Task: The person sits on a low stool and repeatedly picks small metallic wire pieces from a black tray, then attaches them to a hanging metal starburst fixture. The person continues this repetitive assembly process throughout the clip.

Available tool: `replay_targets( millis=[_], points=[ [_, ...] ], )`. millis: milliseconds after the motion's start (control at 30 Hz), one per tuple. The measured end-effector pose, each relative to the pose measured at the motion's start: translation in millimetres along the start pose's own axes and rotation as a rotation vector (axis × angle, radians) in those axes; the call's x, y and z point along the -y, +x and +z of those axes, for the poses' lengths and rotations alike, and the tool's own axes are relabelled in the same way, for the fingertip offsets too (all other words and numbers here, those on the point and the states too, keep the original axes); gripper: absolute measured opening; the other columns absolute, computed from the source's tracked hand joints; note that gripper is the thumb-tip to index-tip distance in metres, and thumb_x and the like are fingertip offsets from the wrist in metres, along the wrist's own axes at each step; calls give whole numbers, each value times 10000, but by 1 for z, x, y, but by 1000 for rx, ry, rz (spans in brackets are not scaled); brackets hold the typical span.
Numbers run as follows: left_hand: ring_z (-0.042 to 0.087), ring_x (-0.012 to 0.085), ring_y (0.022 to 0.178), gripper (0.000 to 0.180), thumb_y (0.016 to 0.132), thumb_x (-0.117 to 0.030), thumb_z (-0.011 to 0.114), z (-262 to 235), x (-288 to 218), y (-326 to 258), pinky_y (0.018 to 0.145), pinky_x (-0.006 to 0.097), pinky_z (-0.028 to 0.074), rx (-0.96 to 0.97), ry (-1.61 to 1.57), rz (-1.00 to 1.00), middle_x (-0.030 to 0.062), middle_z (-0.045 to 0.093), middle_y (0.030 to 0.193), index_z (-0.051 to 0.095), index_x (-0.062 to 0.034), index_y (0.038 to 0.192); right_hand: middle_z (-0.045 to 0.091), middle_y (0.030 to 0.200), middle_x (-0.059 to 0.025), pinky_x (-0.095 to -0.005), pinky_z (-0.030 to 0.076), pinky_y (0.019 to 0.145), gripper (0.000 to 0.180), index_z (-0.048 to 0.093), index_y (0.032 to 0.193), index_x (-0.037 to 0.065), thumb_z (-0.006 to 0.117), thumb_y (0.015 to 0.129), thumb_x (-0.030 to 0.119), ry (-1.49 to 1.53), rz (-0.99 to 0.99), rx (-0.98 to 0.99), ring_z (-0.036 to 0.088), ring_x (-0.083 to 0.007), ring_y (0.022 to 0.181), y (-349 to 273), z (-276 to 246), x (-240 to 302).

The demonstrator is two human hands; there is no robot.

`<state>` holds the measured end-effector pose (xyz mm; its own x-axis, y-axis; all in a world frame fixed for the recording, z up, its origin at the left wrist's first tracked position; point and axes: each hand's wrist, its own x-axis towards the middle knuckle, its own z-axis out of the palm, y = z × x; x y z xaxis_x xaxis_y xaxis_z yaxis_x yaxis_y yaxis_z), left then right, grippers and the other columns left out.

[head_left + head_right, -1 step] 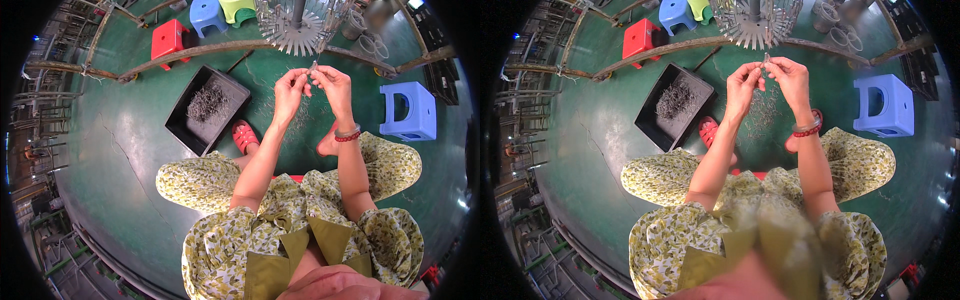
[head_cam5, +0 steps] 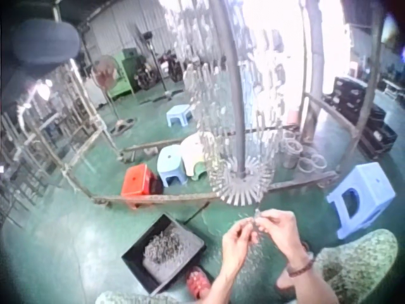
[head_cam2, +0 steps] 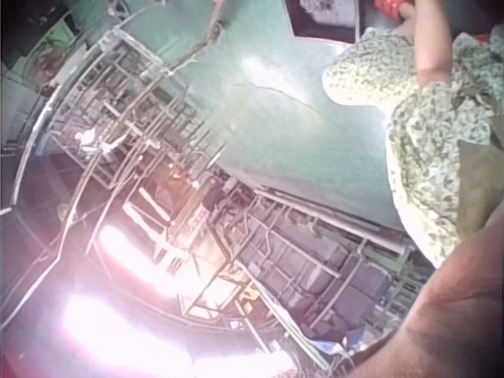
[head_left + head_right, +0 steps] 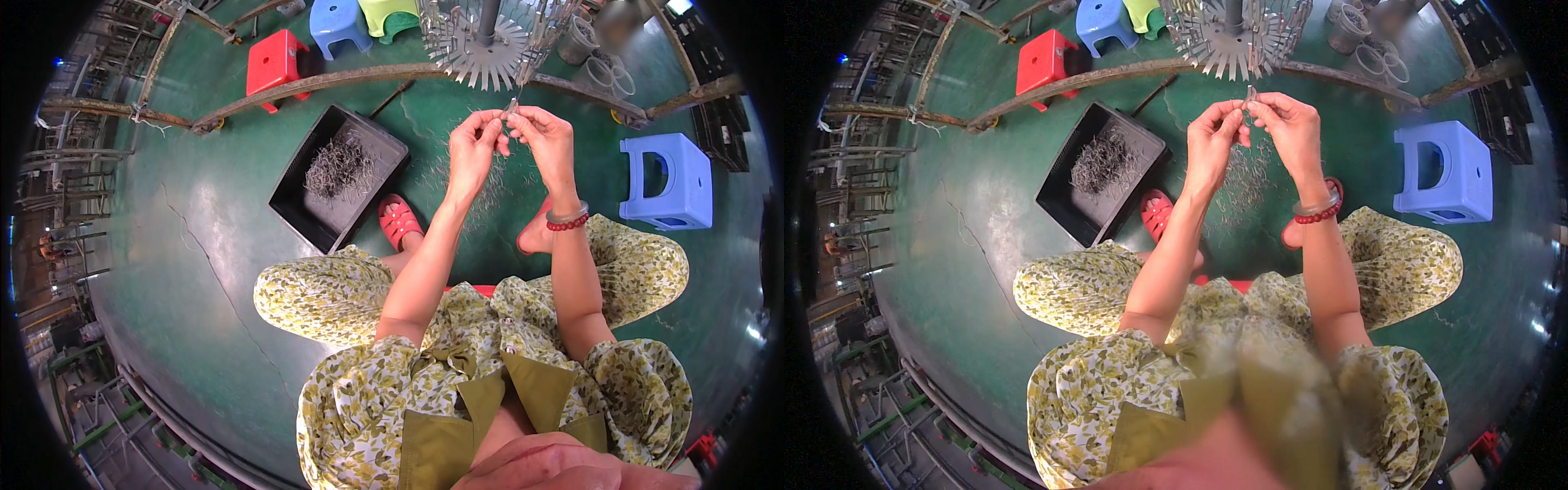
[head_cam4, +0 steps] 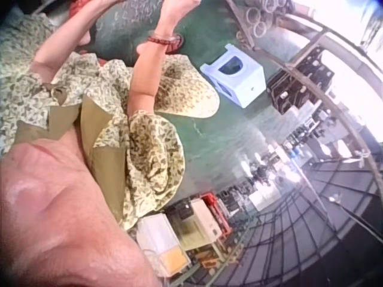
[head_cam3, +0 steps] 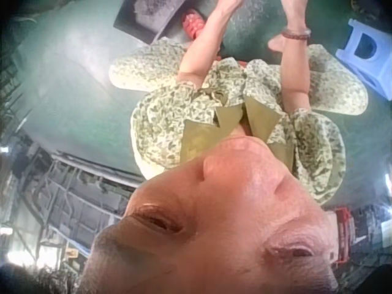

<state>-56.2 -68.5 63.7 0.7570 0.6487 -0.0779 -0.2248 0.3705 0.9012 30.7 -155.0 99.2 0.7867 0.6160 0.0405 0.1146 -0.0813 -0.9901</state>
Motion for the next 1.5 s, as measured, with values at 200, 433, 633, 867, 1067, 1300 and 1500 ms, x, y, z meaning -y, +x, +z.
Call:
replay_targets(
  millis=[200, 433, 633, 867, 1067, 1300, 1500],
  points=[
    [535, 102, 571, 170, 900, -60, 516, -1, -4, -3, 533, 217, 443, -5, -95, -30, 49, 581, 712, 583, 39, 1020, 667, 797, -34, -200, 475, 605, 126, 674, 912, -14, 625, 828, 66, -21, 2, 11, 585, -69, 665, -4, 2, 3],
    [537, 94, 580, 157, 898, -44, 514, -8, -2, -9, 537, 219, 444, 73, 30, -12, 38, 576, 704, 590, 25, 1017, 665, 796, -34, -202, 472, 605, 127, 671, 917, -11, 629, 813, 47, -74, -73, 24, 602, -77, 699, -4, -1, 4],
    [529, 92, 580, 142, 903, -46, 508, -19, 9, 2, 557, 231, 454, 255, 107, -72, 29, 574, 731, 603, 5, 995, 658, 772, -52, -236, 463, 562, 162, 672, 912, -21, 651, 778, 69, -260, -146, 392, 583, -87, 617, 11, -26, 33],
    [549, 96, 612, 149, 894, -54, 529, -13, 11, 21, 579, 237, 481, 323, 104, -81, 32, 579, 760, 614, 19, 994, 628, 606, -111, -291, 465, 511, 185, 651, 812, -62, 656, 740, 109, -795, -169, 352, 584, -144, 502, 31, -22, 55],
    [606, 167, 878, 340, 891, -193, 570, -37, 29, 45, 760, 304, 540, 263, -192, -321, 101, 608, 1015, 540, 30, 1147, 623, 587, -126, -286, 484, 533, 186, 635, 770, -63, 656, 753, 121, -753, -14, 358, 637, -165, 547, 53, -15, 59],
    [610, 210, 954, 406, 880, -260, 588, -47, 41, 111, 774, 326, 529, 171, -514, -408, 164, 601, 1096, 526, 63, 1117, 630, 602, -135, -301, 489, 574, 173, 622, 745, -61, 655, 754, 109, -756, -52, 203, 651, -193, 580, 80, 0, 44],
    [656, 203, 824, 253, 865, -164, 588, -46, 41, 139, 708, 274, 538, 257, -451, -404, 141, 657, 951, 602, 51, 997, 617, 627, -188, -346, 484, 609, 170, 627, 756, -72, 661, 739, 94, -840, -94, 128, 647, -293, 628, 94, 4, 42]
  ],
)
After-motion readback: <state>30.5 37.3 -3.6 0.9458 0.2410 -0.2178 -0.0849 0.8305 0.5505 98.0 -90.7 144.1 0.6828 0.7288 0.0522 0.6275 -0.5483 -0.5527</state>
